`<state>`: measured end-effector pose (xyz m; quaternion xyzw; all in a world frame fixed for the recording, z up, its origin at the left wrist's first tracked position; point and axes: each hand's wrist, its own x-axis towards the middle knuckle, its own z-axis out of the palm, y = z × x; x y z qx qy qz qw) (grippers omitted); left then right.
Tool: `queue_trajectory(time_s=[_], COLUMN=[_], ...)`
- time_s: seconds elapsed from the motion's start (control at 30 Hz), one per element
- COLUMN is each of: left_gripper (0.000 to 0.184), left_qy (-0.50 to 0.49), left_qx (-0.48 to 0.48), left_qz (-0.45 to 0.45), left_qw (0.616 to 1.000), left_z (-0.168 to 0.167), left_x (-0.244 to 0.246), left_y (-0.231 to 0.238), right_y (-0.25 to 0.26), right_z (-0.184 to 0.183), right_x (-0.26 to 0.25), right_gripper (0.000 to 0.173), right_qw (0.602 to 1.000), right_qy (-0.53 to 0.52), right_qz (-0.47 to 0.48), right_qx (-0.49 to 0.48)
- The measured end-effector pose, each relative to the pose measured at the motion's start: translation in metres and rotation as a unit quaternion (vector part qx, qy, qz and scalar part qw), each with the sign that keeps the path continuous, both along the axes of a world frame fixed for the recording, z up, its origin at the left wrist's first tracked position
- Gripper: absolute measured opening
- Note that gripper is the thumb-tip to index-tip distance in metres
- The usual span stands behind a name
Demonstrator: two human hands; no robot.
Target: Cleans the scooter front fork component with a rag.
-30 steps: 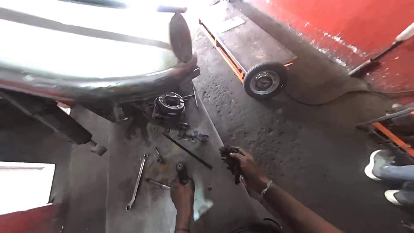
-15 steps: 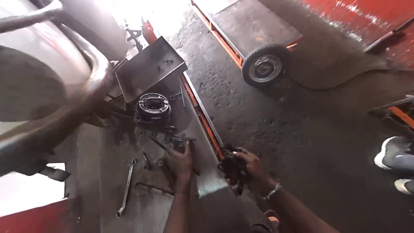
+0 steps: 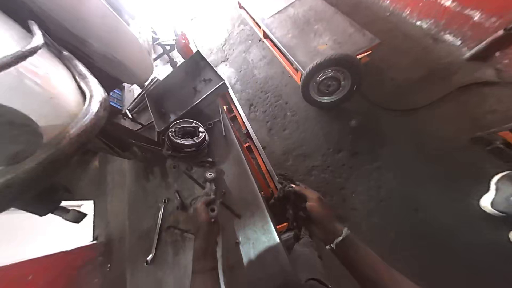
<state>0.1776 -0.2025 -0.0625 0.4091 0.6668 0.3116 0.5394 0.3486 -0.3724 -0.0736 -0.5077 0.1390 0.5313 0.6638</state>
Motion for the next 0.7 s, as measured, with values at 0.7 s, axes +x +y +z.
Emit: queue_trajectory(time_s=[0.7], left_gripper=[0.044], left_qy=[-0.138], left_qx=[0.205], left_qz=[-0.15], left_qw=[0.957], left_z=[0.086], left_x=[-0.098], left_y=[-0.15], right_y=[0.064], right_z=[0.073], right_x=[-0.129], right_gripper=[0.023], right_qw=[0.748], right_qy=[-0.597], right_qz=[0.054], right_qx=[0.286])
